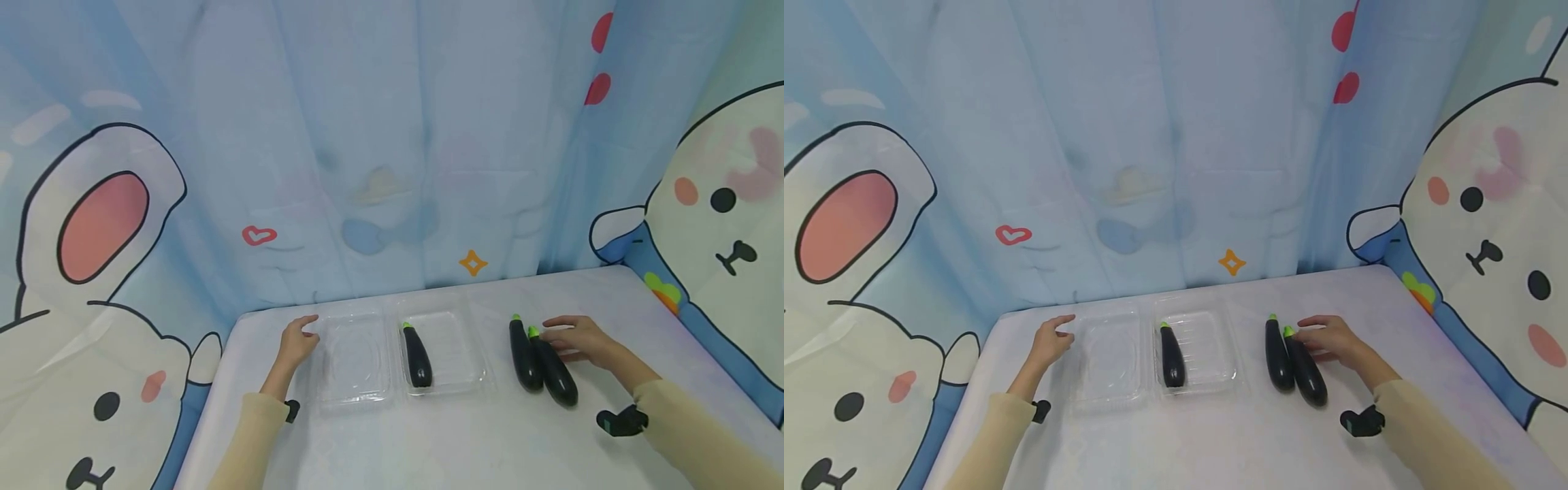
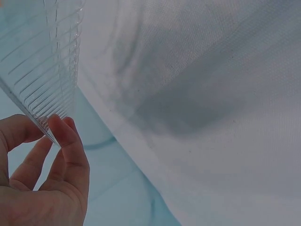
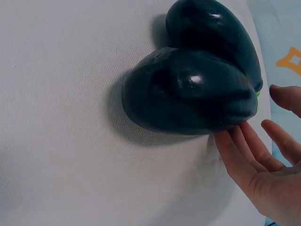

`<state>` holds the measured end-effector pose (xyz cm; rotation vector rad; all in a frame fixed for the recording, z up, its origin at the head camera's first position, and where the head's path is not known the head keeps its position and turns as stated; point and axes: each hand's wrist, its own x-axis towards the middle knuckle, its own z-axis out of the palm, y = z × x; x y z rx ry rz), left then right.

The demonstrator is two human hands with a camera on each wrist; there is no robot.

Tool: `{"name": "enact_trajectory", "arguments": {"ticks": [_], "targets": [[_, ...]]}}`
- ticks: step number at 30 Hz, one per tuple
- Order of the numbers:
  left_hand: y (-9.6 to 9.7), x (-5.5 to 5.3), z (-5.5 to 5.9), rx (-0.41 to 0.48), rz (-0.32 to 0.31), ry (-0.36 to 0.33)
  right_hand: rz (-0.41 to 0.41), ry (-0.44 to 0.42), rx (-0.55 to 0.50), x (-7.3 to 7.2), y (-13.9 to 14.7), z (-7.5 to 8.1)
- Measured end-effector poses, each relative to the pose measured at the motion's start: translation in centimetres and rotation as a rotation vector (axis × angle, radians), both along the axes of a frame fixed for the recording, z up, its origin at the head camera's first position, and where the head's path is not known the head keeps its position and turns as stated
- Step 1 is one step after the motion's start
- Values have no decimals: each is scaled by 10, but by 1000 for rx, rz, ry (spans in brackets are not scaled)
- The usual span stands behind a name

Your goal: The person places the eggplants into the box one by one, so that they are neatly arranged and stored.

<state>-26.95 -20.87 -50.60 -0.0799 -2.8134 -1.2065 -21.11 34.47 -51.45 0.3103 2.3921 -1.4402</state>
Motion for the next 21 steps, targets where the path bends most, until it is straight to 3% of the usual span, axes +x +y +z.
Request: {"name": "enact_trajectory", "arguments": {"ticks": [9, 21], "targets": [[0, 1, 0, 4, 9, -7, 63, -2, -12, 0, -3, 0], [-2, 3, -1, 12, 10, -6, 37, 4, -26, 0, -2, -2]]}}
